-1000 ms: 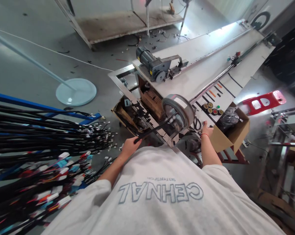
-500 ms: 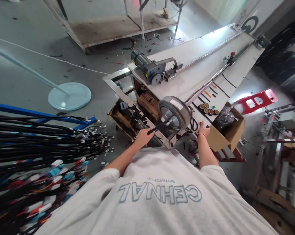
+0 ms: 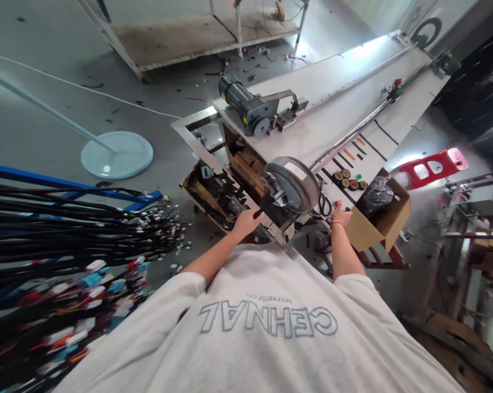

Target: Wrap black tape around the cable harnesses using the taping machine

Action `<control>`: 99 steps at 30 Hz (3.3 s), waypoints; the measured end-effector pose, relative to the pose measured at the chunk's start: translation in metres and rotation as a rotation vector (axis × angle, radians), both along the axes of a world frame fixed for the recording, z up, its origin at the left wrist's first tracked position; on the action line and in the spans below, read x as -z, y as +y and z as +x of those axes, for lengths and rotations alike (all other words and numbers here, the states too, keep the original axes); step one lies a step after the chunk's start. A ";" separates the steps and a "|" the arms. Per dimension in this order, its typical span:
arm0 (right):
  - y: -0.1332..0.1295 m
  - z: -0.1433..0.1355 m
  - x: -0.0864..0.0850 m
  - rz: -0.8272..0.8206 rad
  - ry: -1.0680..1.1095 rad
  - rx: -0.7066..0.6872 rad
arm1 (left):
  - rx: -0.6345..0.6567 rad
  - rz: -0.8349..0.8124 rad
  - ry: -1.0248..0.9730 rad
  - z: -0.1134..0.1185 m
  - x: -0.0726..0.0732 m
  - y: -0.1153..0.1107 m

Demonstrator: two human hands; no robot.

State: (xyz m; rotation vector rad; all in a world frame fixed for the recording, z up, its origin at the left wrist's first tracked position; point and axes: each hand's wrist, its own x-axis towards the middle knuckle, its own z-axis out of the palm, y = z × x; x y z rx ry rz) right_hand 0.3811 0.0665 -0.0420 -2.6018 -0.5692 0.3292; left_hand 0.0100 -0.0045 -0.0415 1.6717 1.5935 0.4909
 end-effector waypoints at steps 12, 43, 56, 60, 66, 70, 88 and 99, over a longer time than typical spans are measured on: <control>0.000 -0.002 -0.002 -0.010 -0.033 0.005 | -0.051 -0.088 0.151 -0.055 0.012 -0.056; -0.002 -0.002 -0.004 0.012 0.009 0.005 | -0.015 0.066 -0.036 0.016 -0.023 0.017; 0.000 -0.003 -0.005 0.033 -0.011 0.019 | -0.006 -0.143 0.296 -0.047 0.018 -0.023; 0.000 -0.002 -0.003 0.052 -0.017 0.006 | 0.002 -0.172 0.294 -0.073 0.033 -0.047; 0.001 0.000 0.000 0.050 -0.023 0.000 | -0.022 -0.049 0.126 -0.082 0.019 -0.067; 0.002 0.001 0.000 0.043 -0.009 -0.010 | -0.027 -0.020 -0.002 -0.078 -0.004 -0.064; 0.001 -0.002 0.002 0.051 -0.021 0.021 | 0.213 0.047 0.310 -0.027 -0.038 -0.015; -0.004 -0.016 -0.018 0.132 -0.101 -0.113 | 0.154 -0.071 -0.042 -0.052 -0.022 -0.017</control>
